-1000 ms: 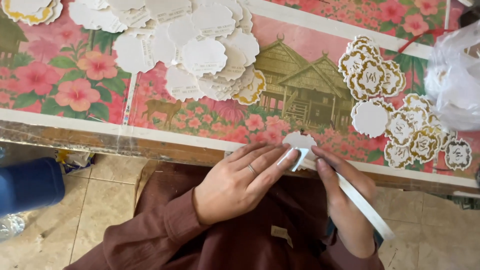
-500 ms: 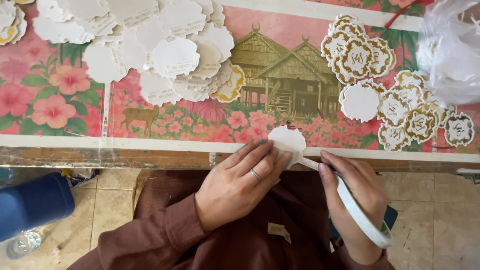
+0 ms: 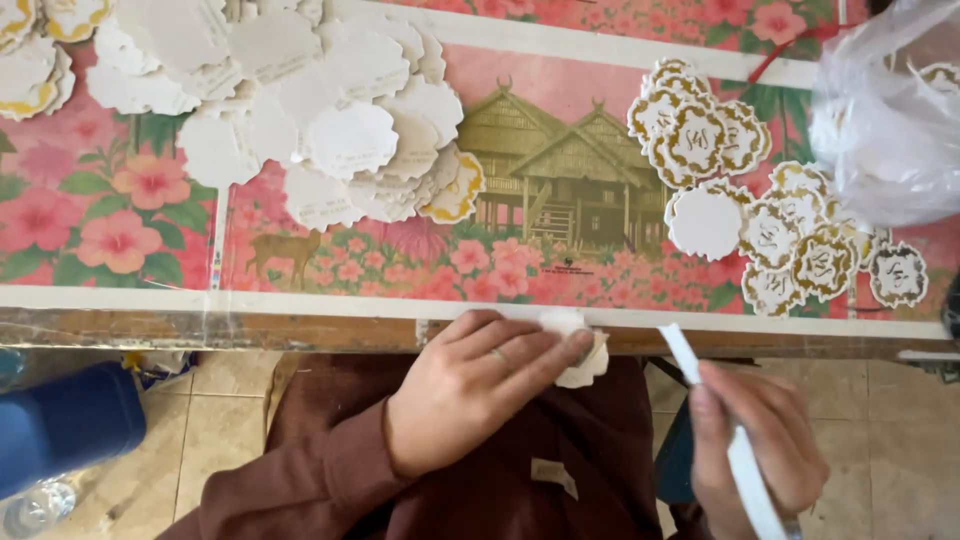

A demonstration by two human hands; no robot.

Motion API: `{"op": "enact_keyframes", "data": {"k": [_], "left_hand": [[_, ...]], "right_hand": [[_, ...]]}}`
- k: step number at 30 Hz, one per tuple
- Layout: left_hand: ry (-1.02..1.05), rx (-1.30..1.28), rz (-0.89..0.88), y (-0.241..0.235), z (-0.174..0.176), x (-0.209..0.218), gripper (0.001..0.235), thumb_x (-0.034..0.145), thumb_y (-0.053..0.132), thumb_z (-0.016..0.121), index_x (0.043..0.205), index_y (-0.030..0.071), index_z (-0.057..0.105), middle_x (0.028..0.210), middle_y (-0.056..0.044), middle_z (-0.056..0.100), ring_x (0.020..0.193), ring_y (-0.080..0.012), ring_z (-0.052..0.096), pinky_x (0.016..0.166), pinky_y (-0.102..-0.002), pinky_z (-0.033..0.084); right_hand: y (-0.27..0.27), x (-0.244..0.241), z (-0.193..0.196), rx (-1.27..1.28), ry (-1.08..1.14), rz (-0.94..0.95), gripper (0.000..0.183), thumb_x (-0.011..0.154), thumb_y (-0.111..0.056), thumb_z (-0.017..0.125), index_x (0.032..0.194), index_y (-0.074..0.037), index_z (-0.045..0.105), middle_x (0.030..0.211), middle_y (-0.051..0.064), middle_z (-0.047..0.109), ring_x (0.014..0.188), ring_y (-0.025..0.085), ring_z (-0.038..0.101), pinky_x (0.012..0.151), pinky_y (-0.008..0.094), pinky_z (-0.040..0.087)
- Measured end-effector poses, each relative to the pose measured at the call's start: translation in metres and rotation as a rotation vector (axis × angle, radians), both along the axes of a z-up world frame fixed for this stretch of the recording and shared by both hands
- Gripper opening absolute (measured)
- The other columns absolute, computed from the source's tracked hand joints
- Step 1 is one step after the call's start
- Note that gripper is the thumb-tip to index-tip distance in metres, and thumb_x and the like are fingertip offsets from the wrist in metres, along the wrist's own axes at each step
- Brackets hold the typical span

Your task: The person applies a strip of white tape to the back of small, flower-shaped paper cutouts. They pick up each cutout, press the tape onto it, and place the finished item into a pile on the table.

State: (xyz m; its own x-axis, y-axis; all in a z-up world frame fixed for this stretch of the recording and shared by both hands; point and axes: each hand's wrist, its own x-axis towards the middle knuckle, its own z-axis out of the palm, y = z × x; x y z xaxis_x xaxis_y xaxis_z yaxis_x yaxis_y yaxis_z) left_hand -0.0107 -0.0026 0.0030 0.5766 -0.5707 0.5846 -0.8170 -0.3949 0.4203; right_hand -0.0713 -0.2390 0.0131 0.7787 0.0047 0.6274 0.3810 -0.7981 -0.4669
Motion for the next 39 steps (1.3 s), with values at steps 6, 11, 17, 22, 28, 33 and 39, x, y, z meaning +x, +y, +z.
{"op": "enact_keyframes", "data": {"k": [6,11,17,22,28,33,39], "left_hand": [[0.694,-0.412,0.242,-0.004,0.002,0.0,0.075,0.086,0.01,0.074,0.147,0.022,0.032,0.077,0.006,0.055,0.061,-0.0075,0.043,0.071,-0.018,0.048],[0.754,-0.38,0.251,-0.003,0.001,0.001,0.08,0.083,0.011,0.074,0.148,0.024,0.03,0.078,0.005,0.056,0.062,-0.008,0.045,0.072,-0.017,0.047],[0.649,-0.395,0.222,0.0,0.004,0.002,0.075,0.084,0.007,0.07,0.146,0.019,0.029,0.09,0.004,0.071,0.074,-0.0073,0.062,0.078,-0.021,0.052],[-0.116,-0.11,0.628,0.043,0.01,0.025,0.027,0.092,0.011,0.072,0.118,0.012,0.065,0.111,-0.002,0.07,0.091,-0.025,0.064,0.084,-0.036,0.051],[-0.229,0.241,0.763,0.053,0.026,0.045,0.077,0.092,0.041,0.077,0.146,0.005,0.036,0.136,-0.015,0.059,0.133,-0.0375,0.046,0.101,-0.056,0.038],[-0.065,-0.073,0.418,0.029,0.023,0.03,0.039,0.094,0.016,0.065,0.131,0.01,0.053,0.13,-0.007,0.059,0.124,-0.0281,0.053,0.105,-0.044,0.037],[0.133,-0.168,0.126,-0.008,0.022,0.032,0.042,0.094,0.009,0.057,0.134,0.006,0.047,0.113,-0.009,0.065,0.104,-0.0284,0.06,0.09,-0.04,0.046]], "right_hand": [[0.001,0.006,-0.006,0.118,0.104,-0.118,0.014,0.095,0.009,0.063,0.107,0.017,0.063,0.099,0.026,0.063,0.09,0.031,0.059,0.084,0.036,0.048],[0.004,0.013,-0.006,0.056,0.146,-0.04,0.015,0.092,0.006,0.064,0.105,0.013,0.065,0.098,0.023,0.065,0.087,0.029,0.062,0.08,0.035,0.051],[0.009,0.019,-0.002,0.039,0.195,-0.016,0.016,0.091,0.003,0.061,0.105,0.01,0.065,0.1,0.02,0.064,0.088,0.027,0.063,0.081,0.034,0.052],[-0.017,0.034,0.005,-0.199,0.072,-0.059,0.018,0.092,-0.001,0.065,0.108,0.008,0.067,0.102,0.024,0.065,0.089,0.03,0.064,0.081,0.038,0.054],[-0.038,0.089,0.005,-0.596,0.07,-0.18,0.035,0.09,-0.032,0.071,0.112,-0.005,0.071,0.105,0.019,0.063,0.096,0.037,0.058,0.084,0.047,0.045],[-0.031,0.081,-0.003,-0.64,0.134,-0.106,0.049,0.076,-0.044,0.074,0.111,-0.01,0.07,0.102,0.012,0.065,0.096,0.028,0.054,0.086,0.04,0.044],[-0.025,0.076,-0.006,-0.554,-0.008,0.027,0.021,0.083,-0.022,0.076,0.095,-0.005,0.07,0.091,0.013,0.064,0.092,0.029,0.058,0.084,0.04,0.049]]}}
